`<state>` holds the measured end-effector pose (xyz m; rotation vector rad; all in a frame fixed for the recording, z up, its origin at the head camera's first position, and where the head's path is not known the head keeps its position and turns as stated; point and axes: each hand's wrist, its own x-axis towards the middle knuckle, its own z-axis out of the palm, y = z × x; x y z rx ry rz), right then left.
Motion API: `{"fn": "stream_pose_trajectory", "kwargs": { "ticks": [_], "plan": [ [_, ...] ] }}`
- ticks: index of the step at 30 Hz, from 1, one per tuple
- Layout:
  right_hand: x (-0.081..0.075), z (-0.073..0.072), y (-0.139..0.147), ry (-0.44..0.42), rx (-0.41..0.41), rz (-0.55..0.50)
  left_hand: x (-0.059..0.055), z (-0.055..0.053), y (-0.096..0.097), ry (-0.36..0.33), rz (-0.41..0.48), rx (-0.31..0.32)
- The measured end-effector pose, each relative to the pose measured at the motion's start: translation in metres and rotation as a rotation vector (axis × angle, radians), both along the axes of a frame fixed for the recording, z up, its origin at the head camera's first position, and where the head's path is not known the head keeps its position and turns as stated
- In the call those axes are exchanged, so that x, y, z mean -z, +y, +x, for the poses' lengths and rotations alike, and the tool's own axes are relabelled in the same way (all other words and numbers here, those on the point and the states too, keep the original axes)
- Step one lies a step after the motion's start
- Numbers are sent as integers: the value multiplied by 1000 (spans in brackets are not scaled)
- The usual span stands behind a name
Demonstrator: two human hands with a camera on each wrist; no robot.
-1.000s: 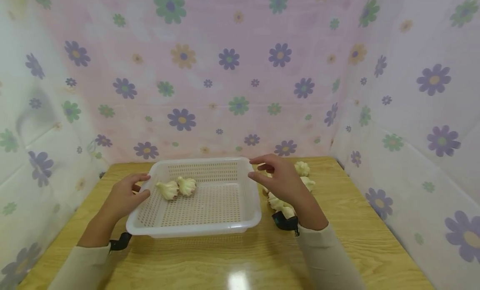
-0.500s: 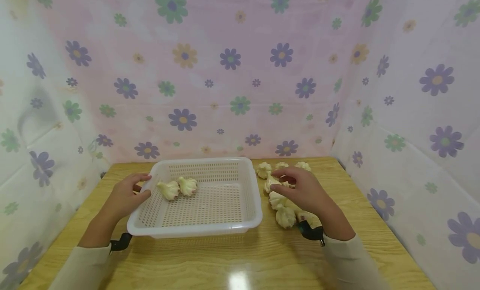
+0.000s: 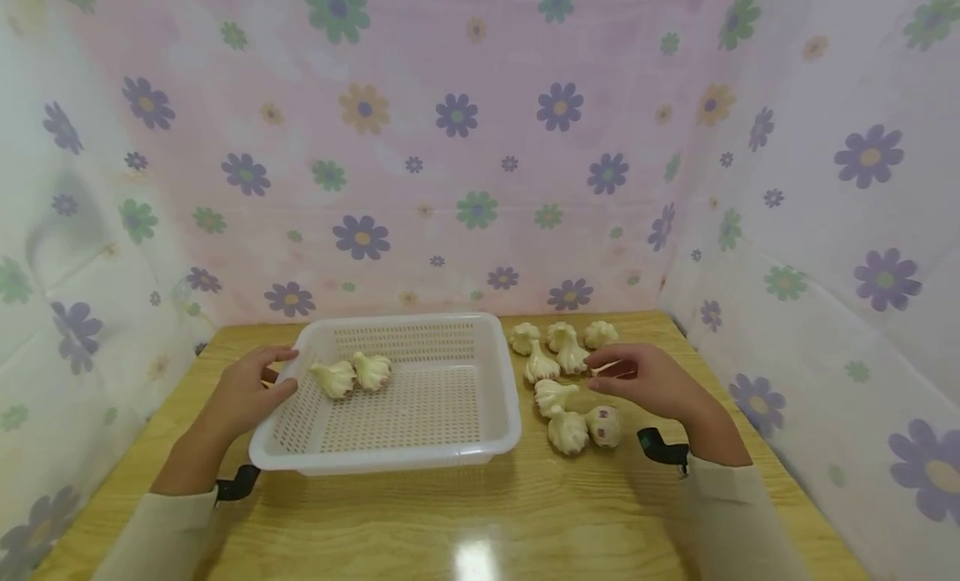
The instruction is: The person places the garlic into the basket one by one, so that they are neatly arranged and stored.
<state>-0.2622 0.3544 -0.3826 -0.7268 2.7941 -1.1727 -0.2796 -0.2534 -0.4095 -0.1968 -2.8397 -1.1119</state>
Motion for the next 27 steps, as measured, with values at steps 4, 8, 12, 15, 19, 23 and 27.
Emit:
{"fn": "stream_pose_trajectory", "kwargs": {
  "ticks": [4, 8, 12, 15, 19, 23, 27],
  "plan": [
    [11, -4, 26, -51, -56, -48, -2, 0, 0, 3, 0, 3],
    [22, -5, 45, -191, -115, -106, -2, 1, -2, -11, 15, 3],
    [34, -7, 55, -318, -132, -111, -2, 0, -2, -6, 18, 3],
    [38, -9, 56, -377, -122, -79, -1, -1, -2, 7, 12, 12],
    [37, -11, 51, -450, -113, -39, -2, -1, -1, 18, 17, 20],
    [36, -9, 43, -490, -86, 21, -1, 0, -1, 21, 23, 26],
    [39, -8, 36, -497, -43, 49, 0, 1, 0, 24, 21, 25]
  ]
}}
